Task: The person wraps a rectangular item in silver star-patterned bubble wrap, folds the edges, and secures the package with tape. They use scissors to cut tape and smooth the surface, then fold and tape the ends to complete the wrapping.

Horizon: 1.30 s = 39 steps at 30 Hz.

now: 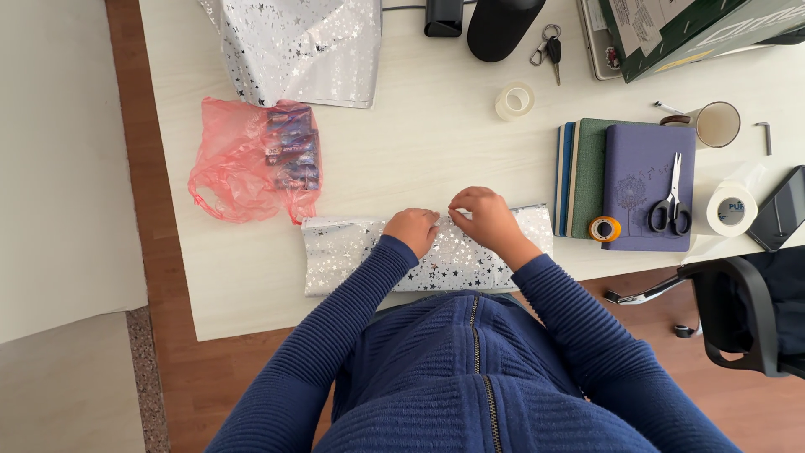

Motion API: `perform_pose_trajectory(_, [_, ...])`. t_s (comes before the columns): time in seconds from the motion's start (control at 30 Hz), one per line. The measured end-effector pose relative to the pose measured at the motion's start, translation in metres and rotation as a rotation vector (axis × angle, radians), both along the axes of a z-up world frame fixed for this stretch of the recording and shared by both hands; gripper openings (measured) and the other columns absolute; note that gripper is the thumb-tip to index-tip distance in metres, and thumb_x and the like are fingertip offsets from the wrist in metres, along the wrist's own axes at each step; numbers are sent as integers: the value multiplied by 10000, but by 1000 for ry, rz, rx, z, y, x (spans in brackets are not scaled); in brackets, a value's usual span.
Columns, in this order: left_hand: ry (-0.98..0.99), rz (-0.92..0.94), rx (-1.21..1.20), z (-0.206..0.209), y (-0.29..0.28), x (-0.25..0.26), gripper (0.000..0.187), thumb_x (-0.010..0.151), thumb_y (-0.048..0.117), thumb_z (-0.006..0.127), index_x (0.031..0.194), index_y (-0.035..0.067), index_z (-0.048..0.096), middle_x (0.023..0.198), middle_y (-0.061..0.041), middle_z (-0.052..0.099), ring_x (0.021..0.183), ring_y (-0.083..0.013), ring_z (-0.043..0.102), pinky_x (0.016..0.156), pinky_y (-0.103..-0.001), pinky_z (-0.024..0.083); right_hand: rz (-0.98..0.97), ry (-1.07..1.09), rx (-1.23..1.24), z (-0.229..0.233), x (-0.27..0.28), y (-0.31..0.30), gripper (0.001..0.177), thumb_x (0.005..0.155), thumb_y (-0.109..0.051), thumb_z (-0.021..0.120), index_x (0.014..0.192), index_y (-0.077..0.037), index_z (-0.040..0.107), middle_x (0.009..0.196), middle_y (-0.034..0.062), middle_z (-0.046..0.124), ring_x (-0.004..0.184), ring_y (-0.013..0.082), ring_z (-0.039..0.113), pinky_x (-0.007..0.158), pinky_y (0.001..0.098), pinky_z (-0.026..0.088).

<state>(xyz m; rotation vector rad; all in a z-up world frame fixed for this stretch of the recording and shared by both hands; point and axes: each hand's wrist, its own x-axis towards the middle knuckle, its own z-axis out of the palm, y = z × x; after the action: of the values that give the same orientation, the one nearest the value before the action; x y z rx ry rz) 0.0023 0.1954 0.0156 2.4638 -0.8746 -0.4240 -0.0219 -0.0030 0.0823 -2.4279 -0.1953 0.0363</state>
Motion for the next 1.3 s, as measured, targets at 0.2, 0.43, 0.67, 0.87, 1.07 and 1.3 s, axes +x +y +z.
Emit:
perform_pose_trajectory(0.2, [73,17,34,9,0,2,304,924,223,658,1166,53,728,1120,-106,749,1042,-286,685,929,-413,548,71,-120,-80,-13,-10,6,101,862,-135,747,891,-43,777,998,87,748,983,268,692,857,394,574])
perform_pose_trajectory(0.43, [121,29,65,13,0,5,329,920,246,673,1193,70,725,1087,-127,746,1019,-293,691,915,-421,554,108,-206,-103,-11,-16,8,85,848,-110,747,895,-43,770,979,72,724,967,259,689,843,378,581])
perform_pose_trajectory(0.67, [145,43,77,11,-1,5,325,920,256,680,1186,76,730,1076,-127,750,1012,-290,700,908,-425,558,92,-207,-109,-9,-13,8,83,851,-110,748,897,-43,767,988,70,727,966,257,688,834,380,583])
perform_pose_trajectory(0.87, [176,75,107,18,-2,6,300,923,288,691,1154,98,717,1027,-124,753,986,-289,707,878,-423,570,100,-207,-121,-11,-12,9,83,853,-115,750,897,-47,766,988,69,727,969,257,690,834,377,585])
perform_pose_trajectory(1.07, [305,66,187,40,-5,19,434,939,302,697,1313,123,570,928,-125,753,877,-298,736,796,-418,604,103,-202,-116,-15,-13,9,90,844,-121,757,899,-51,767,993,74,728,966,258,692,829,375,587])
perform_pose_trajectory(1.3, [310,28,216,49,-11,28,448,912,305,711,1345,214,636,1010,-104,763,900,-268,746,857,-410,600,134,-232,-136,-19,-15,10,81,824,-111,758,878,-49,758,986,77,728,976,271,694,831,376,588])
